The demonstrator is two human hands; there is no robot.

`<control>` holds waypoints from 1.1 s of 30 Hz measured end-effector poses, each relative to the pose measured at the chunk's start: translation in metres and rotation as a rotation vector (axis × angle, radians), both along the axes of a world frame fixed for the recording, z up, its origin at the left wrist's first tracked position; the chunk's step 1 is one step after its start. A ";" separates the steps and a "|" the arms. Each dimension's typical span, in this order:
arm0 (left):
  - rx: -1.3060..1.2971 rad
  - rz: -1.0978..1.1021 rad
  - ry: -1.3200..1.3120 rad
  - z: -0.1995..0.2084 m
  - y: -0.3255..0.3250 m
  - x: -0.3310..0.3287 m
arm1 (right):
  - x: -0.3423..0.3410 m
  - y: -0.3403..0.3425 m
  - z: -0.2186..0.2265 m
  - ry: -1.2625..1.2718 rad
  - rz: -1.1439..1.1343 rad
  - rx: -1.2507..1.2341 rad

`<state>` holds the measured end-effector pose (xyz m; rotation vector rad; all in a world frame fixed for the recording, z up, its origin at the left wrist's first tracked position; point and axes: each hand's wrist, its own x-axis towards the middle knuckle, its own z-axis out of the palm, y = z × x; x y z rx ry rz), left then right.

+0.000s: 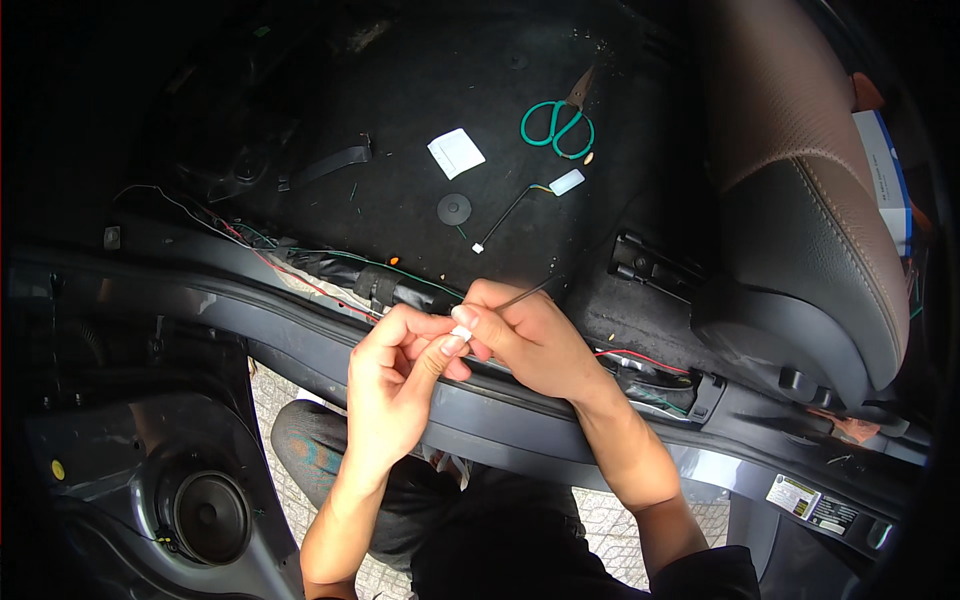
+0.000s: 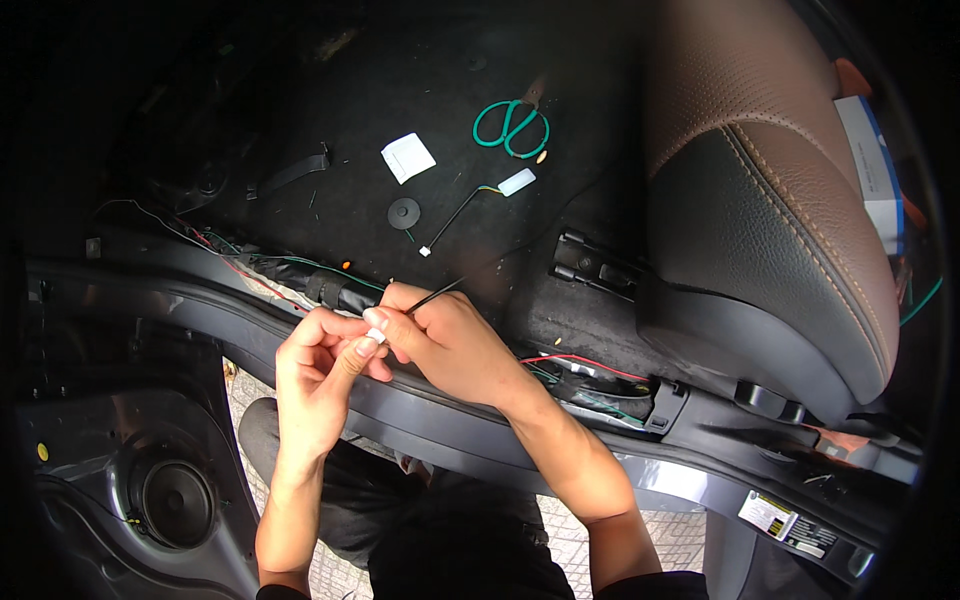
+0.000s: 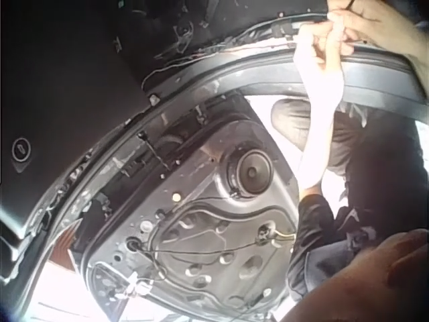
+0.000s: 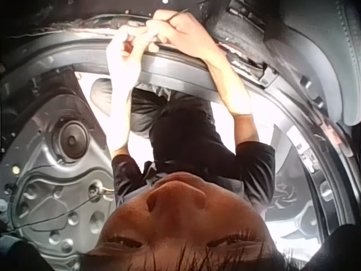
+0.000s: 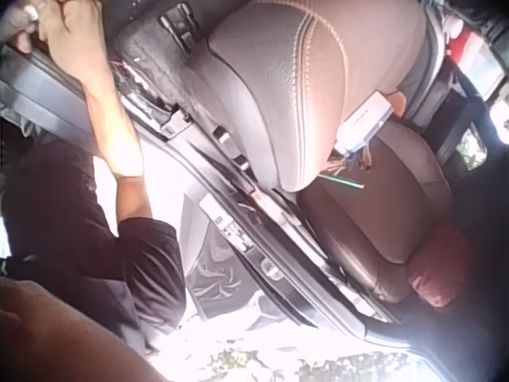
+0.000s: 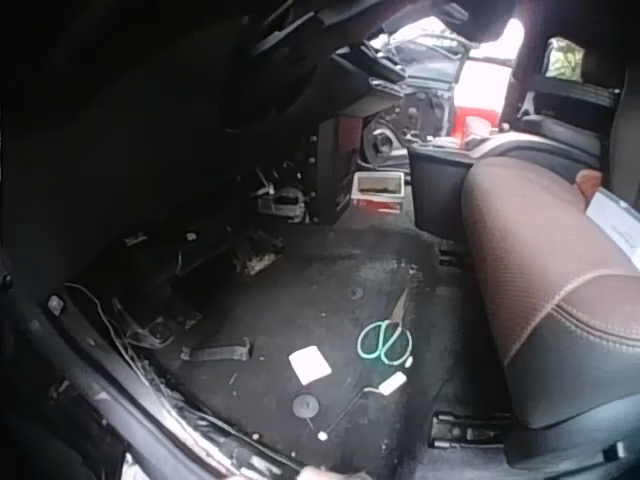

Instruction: Connecting and routing electrical wires inside a car floorboard and reinstalling plastic interior panels.

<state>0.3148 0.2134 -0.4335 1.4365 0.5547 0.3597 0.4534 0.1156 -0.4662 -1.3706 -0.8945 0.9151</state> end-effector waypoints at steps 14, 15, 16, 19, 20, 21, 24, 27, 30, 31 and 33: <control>1.056 -0.076 0.197 -0.035 0.024 0.060 | -0.012 -0.160 -0.016 1.136 -0.321 0.393; 1.167 -0.058 0.326 -0.044 0.028 0.083 | -0.014 -0.165 -0.018 1.114 -0.283 0.427; 1.254 -0.073 0.449 -0.057 0.035 0.104 | -0.020 -0.167 -0.009 1.088 -0.448 0.368; 1.259 -0.143 0.688 -0.101 0.040 0.142 | -0.029 -0.176 0.012 0.800 -0.657 0.364; 1.225 -0.160 0.664 -0.105 0.037 0.143 | -0.033 -0.178 0.019 0.659 -0.706 0.330; 1.174 -0.200 0.683 -0.108 0.040 0.141 | -0.036 -0.176 0.027 0.520 -0.749 0.298; 1.218 -0.154 0.646 -0.095 0.032 0.124 | -0.039 -0.152 0.043 0.315 -0.705 0.297; 0.963 -0.040 0.360 -0.039 0.043 0.081 | -0.032 -0.091 0.061 -0.020 -0.591 0.187; 0.578 -0.089 0.151 0.014 0.070 0.058 | -0.008 -0.010 0.072 -0.565 -0.421 0.195; 0.400 -0.062 0.029 0.028 0.079 0.048 | -0.002 0.021 0.068 -0.632 -0.377 0.267; 0.213 0.051 -0.155 0.051 0.094 0.047 | 0.006 0.078 0.055 -0.570 -0.327 0.331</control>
